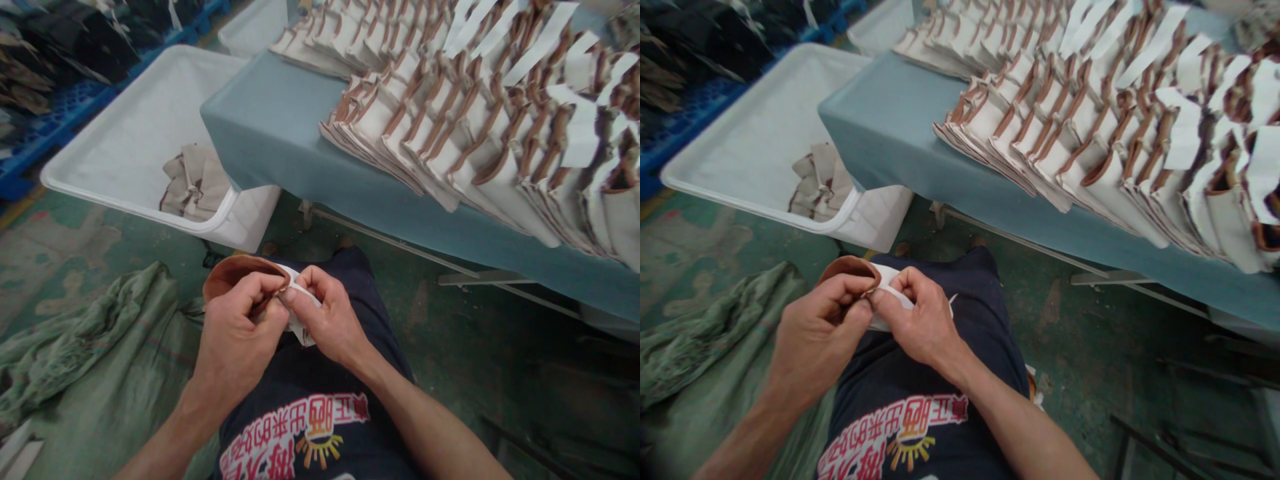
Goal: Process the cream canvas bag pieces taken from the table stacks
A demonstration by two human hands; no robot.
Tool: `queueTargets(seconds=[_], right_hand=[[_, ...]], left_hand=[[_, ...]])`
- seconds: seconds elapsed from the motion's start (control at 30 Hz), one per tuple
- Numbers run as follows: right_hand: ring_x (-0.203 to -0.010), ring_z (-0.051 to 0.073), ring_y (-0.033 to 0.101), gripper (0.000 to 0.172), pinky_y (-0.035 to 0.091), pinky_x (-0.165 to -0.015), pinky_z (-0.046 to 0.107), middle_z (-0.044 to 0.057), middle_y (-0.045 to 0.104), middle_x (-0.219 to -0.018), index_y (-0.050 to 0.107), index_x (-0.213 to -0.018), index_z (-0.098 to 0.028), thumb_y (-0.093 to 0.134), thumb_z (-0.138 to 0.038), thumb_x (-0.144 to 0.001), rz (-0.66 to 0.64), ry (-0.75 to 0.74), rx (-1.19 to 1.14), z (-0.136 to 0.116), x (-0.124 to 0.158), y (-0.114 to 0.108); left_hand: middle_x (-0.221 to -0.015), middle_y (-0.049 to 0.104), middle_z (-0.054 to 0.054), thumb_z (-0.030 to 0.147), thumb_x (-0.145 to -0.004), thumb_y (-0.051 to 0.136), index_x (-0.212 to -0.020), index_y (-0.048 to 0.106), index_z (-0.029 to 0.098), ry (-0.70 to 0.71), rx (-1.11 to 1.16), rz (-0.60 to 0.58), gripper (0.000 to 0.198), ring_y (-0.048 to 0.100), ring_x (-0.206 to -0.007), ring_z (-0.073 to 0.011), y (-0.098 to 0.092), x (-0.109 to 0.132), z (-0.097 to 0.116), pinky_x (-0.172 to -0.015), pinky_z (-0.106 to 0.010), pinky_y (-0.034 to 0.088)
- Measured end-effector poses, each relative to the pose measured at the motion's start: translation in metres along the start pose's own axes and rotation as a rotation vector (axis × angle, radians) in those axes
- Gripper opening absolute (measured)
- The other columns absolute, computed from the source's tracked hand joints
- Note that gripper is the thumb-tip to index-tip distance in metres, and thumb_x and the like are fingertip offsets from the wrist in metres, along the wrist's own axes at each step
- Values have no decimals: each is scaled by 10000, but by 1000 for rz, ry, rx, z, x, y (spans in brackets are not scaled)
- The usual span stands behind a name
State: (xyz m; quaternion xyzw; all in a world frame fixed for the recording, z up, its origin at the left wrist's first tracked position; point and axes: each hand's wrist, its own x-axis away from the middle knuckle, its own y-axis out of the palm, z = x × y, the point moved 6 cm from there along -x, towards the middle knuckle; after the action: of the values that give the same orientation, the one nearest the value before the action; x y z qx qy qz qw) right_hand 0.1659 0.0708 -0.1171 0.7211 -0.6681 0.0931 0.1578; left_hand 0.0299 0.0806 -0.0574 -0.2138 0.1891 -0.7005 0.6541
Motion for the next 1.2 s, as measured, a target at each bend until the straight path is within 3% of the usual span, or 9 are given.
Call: queueTargets(seconds=[0.1, 0.2, 0.47, 0.53, 0.67, 0.83, 0.93, 1.07, 1.2], right_hand=[[-521, 104, 408, 490, 314, -490, 223, -81, 486, -599, 496, -770, -252, 724, -682, -827, -82, 59, -132, 8, -3, 3], [-515, 101, 389, 520, 311, -480, 229, -84, 476, -599, 494, -768, -251, 740, -708, -798, -154, 119, -150, 9, -4, 1], [-584, 132, 524, 318, 337, -563, 264, -49, 567, -643, 525, -773, -243, 655, -501, -906, 17, -35, 270, -16, 7, -17], [-576, 132, 536, 321, 326, -563, 266, -57, 583, -633, 524, -783, -246, 676, -496, -915, 38, -47, 336, -17, 8, -16], [-536, 117, 497, 316, 299, -536, 258, -82, 560, -613, 526, -808, -246, 716, -476, -914, -13, -56, 376, -17, 8, -12], [-540, 115, 531, 224, 342, -536, 248, -86, 575, -636, 534, -849, -244, 699, -385, -904, -69, -108, 374, -23, 17, -10], [-599, 117, 570, 144, 410, -592, 252, -64, 632, -710, 579, -874, -231, 708, -290, -899, -118, -270, 428, -35, 26, -16], [-711, 130, 643, 43, 513, -668, 254, 13, 755, -893, 664, -1009, -206, 690, -229, -984, -68, -652, 426, -63, 31, -35], [-1015, 152, 767, 225, 558, -690, 212, 108, 803, -1256, 643, -1258, -196, 646, -154, -1038, -357, -894, 387, -82, 24, -27]], left_hand=[[-672, 720, 33, 258, -824, 577, -829, 750, 200, -11, 12, -34, 182, 535, -488, -116, 5, -1, 0, -551, -224, 510], [-702, 716, 24, 257, -817, 570, -838, 737, 194, -59, 120, -134, 180, 610, -567, -133, 11, -5, -3, -557, -216, 507], [-907, 816, -14, 329, -890, 621, -941, 779, 194, -83, 247, -410, 214, 756, -837, -198, 5, -19, -5, -779, -258, 590], [-952, 828, -23, 370, -913, 638, -984, 790, 193, -99, 234, -411, 244, 752, -876, -208, 3, -20, -9, -814, -273, 584], [-847, 791, -25, 421, -861, 703, -1011, 782, 168, -160, 170, -379, 304, 690, -759, -202, 5, -20, -17, -709, -286, 534], [-836, 771, -13, 361, -886, 681, -937, 748, 183, -84, 170, -367, 197, 670, -752, -182, 4, -18, -10, -691, -269, 496], [-848, 764, -5, 342, -918, 695, -941, 755, 191, -45, 190, -399, 163, 680, -769, -174, -2, -14, -6, -698, -253, 506], [-871, 742, 19, 302, -951, 707, -925, 746, 224, 6, 256, -488, 91, 671, -791, -154, -13, -8, 2, -706, -218, 509], [-907, 714, 24, 276, -981, 695, -900, 732, 240, 68, 281, -521, 96, 652, -860, -153, -21, -5, 11, -780, -210, 508]])
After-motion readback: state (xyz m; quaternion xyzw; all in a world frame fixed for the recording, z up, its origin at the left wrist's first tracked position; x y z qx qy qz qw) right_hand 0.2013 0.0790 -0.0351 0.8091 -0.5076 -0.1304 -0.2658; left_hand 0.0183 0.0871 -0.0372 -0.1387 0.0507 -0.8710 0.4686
